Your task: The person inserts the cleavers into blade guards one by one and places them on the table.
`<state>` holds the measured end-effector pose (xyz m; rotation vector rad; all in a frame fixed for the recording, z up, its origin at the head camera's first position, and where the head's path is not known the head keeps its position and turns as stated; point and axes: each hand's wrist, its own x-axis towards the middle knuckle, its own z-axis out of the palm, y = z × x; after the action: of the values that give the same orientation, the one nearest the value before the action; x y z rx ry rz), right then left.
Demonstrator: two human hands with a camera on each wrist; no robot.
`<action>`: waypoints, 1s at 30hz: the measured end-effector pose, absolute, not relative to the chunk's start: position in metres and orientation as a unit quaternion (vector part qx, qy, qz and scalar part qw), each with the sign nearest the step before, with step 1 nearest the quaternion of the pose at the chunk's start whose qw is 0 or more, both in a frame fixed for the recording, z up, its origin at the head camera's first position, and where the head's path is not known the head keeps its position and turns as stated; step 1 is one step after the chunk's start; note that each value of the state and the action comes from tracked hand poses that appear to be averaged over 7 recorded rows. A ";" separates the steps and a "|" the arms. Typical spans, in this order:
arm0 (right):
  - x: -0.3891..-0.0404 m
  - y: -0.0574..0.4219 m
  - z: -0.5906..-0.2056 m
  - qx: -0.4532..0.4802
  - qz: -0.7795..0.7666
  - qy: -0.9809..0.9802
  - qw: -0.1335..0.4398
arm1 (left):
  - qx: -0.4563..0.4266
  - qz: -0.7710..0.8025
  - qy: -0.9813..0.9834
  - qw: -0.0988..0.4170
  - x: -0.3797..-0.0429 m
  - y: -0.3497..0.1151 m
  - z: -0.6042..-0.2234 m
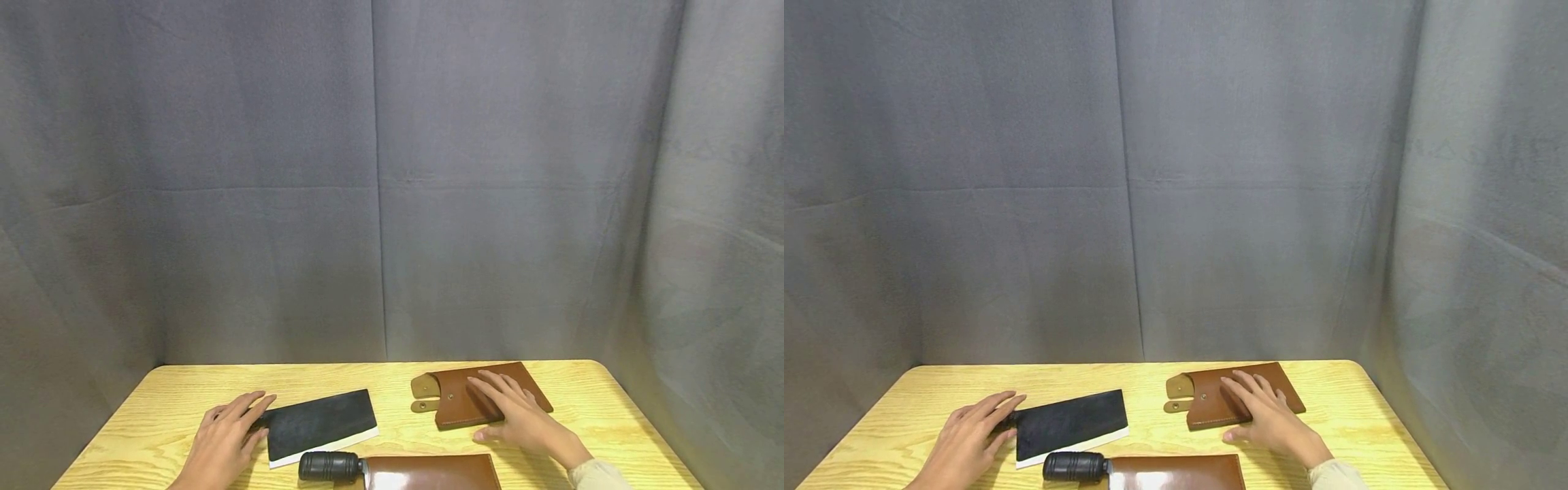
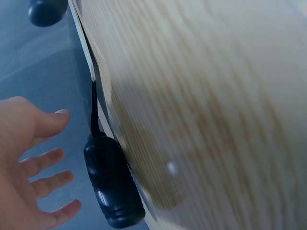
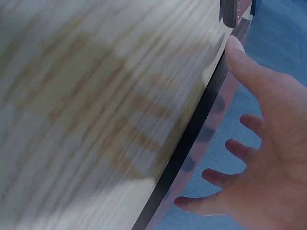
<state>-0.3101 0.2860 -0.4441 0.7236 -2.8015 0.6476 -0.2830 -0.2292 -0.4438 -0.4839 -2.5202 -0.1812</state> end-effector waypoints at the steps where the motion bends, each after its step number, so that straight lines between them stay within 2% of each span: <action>1: -0.311 0.286 -0.444 0.246 0.214 -0.941 0.090 | -0.182 -0.066 -0.939 0.284 -0.284 -0.231 -0.444; 5: -0.316 0.286 -0.446 0.255 0.211 -0.940 0.084 | -0.184 -0.061 -0.937 0.290 -0.285 -0.239 -0.445; 13: -0.320 0.284 -0.443 0.243 0.226 -0.942 0.044 | -0.171 -0.054 -0.948 0.265 -0.288 -0.249 -0.448; 30: -0.334 0.283 -0.436 0.249 0.238 -0.939 0.008 | -0.149 -0.045 -0.956 0.249 -0.292 -0.259 -0.450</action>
<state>-0.3344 0.2832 -0.4358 0.7779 -2.9337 0.7453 -0.2920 -0.2590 -0.4502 -0.4049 -2.6043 -0.1233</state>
